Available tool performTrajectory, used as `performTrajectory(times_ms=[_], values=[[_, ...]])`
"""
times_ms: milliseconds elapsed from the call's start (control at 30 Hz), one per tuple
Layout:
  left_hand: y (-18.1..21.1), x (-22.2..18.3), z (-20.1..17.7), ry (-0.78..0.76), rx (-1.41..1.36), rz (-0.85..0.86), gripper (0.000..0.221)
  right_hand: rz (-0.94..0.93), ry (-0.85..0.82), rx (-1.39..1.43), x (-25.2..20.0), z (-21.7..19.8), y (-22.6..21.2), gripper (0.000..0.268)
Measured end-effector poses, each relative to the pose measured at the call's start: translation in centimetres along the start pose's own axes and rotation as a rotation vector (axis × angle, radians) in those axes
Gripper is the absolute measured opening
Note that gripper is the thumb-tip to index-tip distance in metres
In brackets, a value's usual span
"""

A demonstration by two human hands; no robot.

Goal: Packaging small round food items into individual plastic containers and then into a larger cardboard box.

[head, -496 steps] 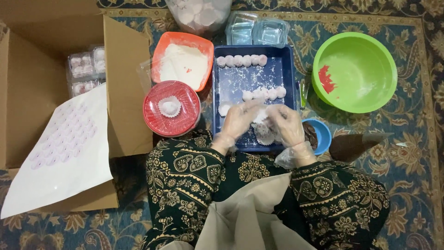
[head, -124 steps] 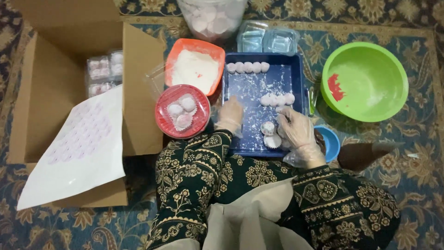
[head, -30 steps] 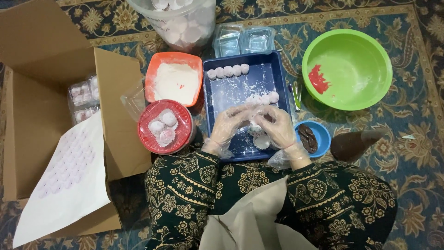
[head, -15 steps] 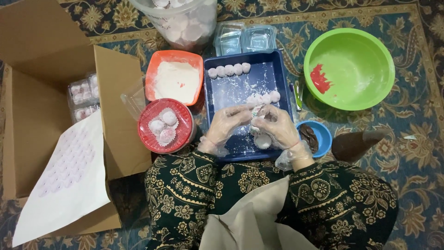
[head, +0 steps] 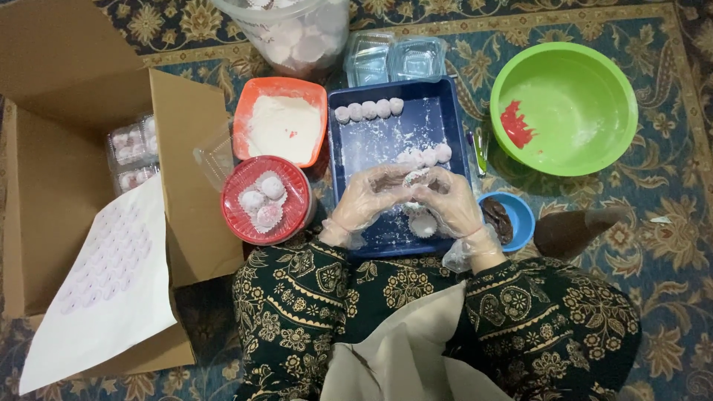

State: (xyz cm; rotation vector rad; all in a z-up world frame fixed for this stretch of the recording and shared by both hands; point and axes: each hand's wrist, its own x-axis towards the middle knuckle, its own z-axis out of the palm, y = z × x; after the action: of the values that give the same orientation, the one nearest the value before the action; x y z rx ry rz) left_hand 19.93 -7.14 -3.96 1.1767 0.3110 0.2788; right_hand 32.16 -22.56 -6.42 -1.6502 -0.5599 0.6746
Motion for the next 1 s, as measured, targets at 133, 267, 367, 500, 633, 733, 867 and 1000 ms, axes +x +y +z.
performTrajectory(times_ms=[133,267,367,500,633,733,867,1000], values=[[1.7,-0.2,0.7,0.027,0.031,-0.025,0.053,-0.004,0.017,0.012,-0.1,0.3,-0.5,0.03],[2.1,-0.2,0.8,0.017,0.107,-0.033,0.053,0.013,0.003,0.0,0.0,0.0,-0.3,0.028],[2.1,-0.1,0.9,0.031,0.144,-0.048,0.053,0.006,-0.005,0.011,0.0,0.0,-0.5,0.025],[0.9,0.2,0.3,0.061,0.228,-0.071,0.047,0.004,-0.012,-0.032,-0.2,0.2,-1.4,0.023],[2.2,-0.1,1.2,0.084,0.275,-0.081,0.05,-0.031,-0.033,-0.111,-0.1,0.3,-1.2,0.026],[1.8,0.1,0.8,0.078,0.245,-0.09,0.047,-0.066,-0.107,-0.087,-0.2,0.3,-2.4,0.019],[1.8,0.1,0.8,0.065,0.2,-0.096,0.047,0.002,-0.033,-0.021,0.3,-0.7,0.3,0.02],[2.8,-0.4,1.3,0.033,0.184,-0.11,0.046,0.048,0.048,0.031,0.6,-0.6,1.2,0.021]])
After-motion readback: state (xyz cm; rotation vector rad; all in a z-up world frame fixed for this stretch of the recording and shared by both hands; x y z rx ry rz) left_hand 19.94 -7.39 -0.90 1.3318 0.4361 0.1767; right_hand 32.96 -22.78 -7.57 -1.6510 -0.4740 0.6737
